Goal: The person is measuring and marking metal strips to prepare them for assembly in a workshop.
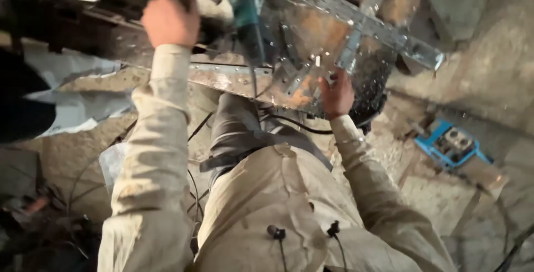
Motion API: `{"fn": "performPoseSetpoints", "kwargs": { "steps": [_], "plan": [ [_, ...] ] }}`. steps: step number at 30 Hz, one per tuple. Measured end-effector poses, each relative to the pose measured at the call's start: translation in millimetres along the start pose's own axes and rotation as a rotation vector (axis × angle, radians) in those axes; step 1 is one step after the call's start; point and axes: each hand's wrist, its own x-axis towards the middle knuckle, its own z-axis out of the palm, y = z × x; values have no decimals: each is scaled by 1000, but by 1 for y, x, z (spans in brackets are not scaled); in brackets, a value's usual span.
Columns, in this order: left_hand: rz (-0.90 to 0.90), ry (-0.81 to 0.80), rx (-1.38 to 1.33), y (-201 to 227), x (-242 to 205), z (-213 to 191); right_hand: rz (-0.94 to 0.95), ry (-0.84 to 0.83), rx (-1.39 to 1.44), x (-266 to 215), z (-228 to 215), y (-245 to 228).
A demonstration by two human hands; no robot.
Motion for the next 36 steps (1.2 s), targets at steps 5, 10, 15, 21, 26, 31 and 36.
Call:
{"fn": "performPoseSetpoints", "kwargs": {
  "steps": [5, 10, 15, 21, 26, 31, 36],
  "plan": [
    [-87, -73, -91, 11, 1, -9, 22, -60, 78, 11, 5, -3],
    [-97, -103, -146, 18, 3, -18, -103, -97, 65, 20, 17, -14],
    [-86, -76, -222, 16, 4, -19, -191, -248, 187, 26, 18, -73],
    [-56, -173, -329, 17, 4, -29, -174, -304, 141, 39, 22, -83],
    [126, -143, -307, 39, -3, -53, -78, -272, 40, 53, -1, -59],
    [296, -284, -541, 133, -4, -56, -30, -243, -80, 79, -28, 11],
    [365, -573, -549, 217, -20, 74, -41, -270, -351, 120, -59, 41]
  ]
}}
